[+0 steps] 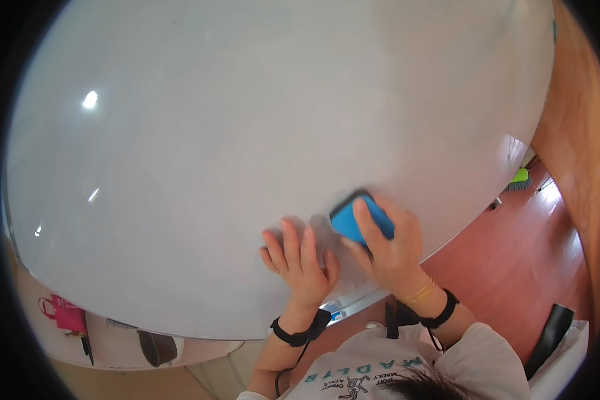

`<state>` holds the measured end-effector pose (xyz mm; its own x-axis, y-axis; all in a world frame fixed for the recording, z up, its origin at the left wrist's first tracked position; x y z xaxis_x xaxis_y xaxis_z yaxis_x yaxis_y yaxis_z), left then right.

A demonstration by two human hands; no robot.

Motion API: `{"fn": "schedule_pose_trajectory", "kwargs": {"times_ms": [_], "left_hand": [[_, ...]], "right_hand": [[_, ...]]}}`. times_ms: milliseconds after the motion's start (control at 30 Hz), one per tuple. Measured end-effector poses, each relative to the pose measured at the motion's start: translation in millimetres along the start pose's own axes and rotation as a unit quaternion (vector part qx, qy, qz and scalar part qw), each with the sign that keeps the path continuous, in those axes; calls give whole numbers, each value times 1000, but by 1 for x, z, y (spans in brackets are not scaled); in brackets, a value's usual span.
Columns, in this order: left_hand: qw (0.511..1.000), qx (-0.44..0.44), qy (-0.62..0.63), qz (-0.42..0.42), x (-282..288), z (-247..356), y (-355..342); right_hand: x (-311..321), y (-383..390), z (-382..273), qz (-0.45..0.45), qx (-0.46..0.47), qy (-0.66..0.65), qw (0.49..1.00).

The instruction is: Cleaning a whiteboard using spray and an eraser.

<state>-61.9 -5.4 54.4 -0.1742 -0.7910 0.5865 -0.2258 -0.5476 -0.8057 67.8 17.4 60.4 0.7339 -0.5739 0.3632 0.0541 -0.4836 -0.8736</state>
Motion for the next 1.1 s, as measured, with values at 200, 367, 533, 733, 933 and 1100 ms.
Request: {"fn": "schedule_pose_trajectory", "kwargs": {"times_ms": [200, 367, 533, 733, 933, 1100], "left_hand": [[1000, 1, -12, 6, -4, -3, 1], [1000, 12, 5, -1, 1, -3, 1], [1000, 6, -6, 12, -3, -5, 5], [997, 30, 55, 36, 1, -5, 1], [995, -21, 96, 20, -2, 1, 3], [998, -37, -42, -21, -13, 5, -2]], "right_hand": [[-6, 4, -1, 16, -2, -23, 1000], [8, -24, -7, 45, 0, -13, 999], [-10, 6, -8, 8, 16, -45, 999], [1, -18, -9, 46, 13, -27, 998], [-8, 13, -5, -2, 23, -29, 999], [-2, -16, -8, 54, 19, -7, 998]]}}
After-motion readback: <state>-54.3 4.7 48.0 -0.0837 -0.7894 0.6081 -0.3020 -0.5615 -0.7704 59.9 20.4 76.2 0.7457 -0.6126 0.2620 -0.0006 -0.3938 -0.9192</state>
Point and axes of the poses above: each hand's wrist, its own y-axis away from the middle knuckle, its own x-axis out of the back of the hand, z = x × y, the point moved 6 cm from there along -y, towards the middle knuckle, and after that the axes turned 3 degrees about x, right-handed, at the moved point
